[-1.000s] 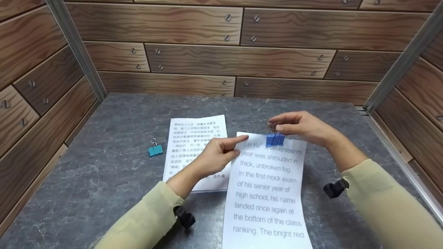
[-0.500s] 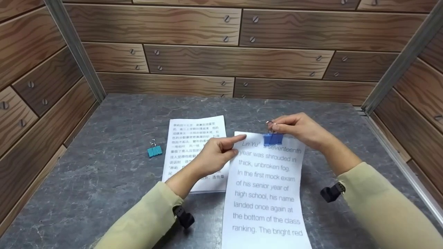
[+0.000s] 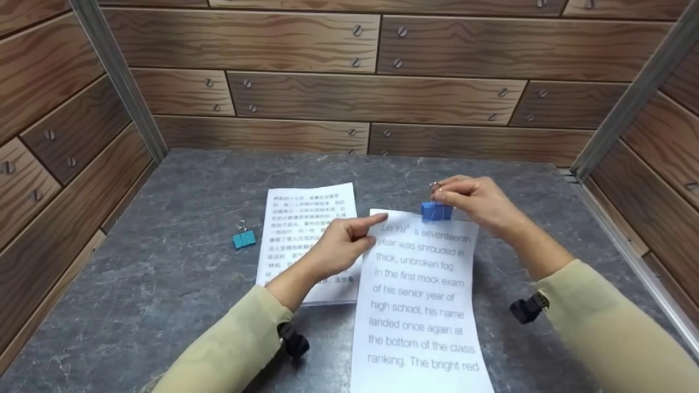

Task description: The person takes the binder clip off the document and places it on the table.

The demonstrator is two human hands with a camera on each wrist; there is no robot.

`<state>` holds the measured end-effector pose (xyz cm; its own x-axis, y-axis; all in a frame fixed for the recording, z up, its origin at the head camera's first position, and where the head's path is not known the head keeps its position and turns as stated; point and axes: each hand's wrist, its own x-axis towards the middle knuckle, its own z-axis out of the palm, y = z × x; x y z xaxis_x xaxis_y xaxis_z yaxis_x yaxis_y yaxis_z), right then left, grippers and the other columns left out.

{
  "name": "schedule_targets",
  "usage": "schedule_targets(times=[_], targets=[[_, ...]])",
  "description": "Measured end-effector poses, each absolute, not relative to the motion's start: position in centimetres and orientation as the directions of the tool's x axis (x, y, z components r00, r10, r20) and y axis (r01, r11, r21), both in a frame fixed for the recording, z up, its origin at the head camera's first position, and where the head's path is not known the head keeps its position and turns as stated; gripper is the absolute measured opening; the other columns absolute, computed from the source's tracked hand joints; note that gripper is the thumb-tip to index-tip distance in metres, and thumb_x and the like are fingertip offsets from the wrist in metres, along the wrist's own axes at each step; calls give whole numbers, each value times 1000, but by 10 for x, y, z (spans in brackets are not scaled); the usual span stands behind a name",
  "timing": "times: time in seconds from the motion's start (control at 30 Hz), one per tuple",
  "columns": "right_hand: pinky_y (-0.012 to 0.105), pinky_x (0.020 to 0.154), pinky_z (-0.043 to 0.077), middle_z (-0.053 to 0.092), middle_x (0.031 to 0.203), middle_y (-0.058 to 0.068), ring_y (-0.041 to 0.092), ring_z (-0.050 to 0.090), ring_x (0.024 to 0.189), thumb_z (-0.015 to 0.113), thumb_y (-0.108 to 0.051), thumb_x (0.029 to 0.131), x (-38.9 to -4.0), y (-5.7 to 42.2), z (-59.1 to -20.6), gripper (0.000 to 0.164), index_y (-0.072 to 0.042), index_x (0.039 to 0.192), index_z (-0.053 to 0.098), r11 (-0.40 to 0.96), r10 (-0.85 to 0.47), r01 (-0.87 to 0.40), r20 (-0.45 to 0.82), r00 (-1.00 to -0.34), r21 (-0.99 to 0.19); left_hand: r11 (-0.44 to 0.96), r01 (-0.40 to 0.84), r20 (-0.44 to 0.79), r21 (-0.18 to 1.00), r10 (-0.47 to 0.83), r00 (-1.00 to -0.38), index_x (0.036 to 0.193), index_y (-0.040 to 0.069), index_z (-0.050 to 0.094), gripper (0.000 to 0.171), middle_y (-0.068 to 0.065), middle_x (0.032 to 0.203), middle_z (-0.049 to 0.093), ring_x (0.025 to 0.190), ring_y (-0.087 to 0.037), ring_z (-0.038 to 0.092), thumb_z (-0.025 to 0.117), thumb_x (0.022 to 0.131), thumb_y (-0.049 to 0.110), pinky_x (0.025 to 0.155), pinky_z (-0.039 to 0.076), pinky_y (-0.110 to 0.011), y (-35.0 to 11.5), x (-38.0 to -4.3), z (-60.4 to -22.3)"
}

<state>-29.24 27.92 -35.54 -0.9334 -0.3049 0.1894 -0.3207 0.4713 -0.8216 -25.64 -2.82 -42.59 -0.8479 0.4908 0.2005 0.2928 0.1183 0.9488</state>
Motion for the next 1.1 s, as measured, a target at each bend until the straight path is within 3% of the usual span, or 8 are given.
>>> schedule_targets(times=[0.13, 0.3, 0.6, 0.8, 1.1], targets=[[17, 97, 50, 74, 121, 9, 8, 64, 114, 73, -12, 102, -294, 290, -354, 21, 6, 111, 80, 461, -213, -361, 294, -932, -811, 123, 269, 182, 955, 474, -862, 150, 17, 63, 52, -7, 122, 77, 93, -13, 70, 59, 103, -6, 69, 49, -23, -26, -263, -428], [15, 93, 50, 74, 113, -5, 4, 64, 110, 73, -13, 102, -295, 313, -353, 25, 9, 112, 78, 465, -138, -365, 341, -930, -806, 117, 245, 167, 962, 457, -873, 151, 15, 61, 53, -8, 123, 77, 96, -14, 71, 59, 103, -6, 72, 50, -25, -22, -274, -429], [12, 90, 48, 72, 107, -20, 0, 64, 106, 73, -23, 103, -289, 353, -372, 34, 9, 115, 78, 546, -82, -268, 268, -960, -794, 125, 163, 90, 979, 452, -887, 156, 17, 55, 55, -9, 129, 75, 108, -15, 73, 58, 105, -3, 83, 54, -26, -9, -292, -435], [11, 87, 46, 70, 105, -27, -6, 61, 103, 73, -25, 103, -286, 376, -389, 36, 8, 118, 77, 555, -36, -195, 210, -977, -809, 149, 108, 25, 983, 473, -881, 162, 16, 47, 62, -13, 145, 65, 125, -18, 67, 60, 104, -4, 101, 55, -30, -2, -298, -442], [10, 83, 49, 72, 101, -25, -9, 62, 98, 71, -28, 105, -284, 398, -416, 46, 13, 128, 70, 535, 20, -134, 171, -985, -834, 206, 102, -10, 973, 481, -877, 164, 10, 41, 65, -16, 146, 63, 126, -19, 66, 59, 104, -6, 105, 53, -32, 0, -304, -449]])
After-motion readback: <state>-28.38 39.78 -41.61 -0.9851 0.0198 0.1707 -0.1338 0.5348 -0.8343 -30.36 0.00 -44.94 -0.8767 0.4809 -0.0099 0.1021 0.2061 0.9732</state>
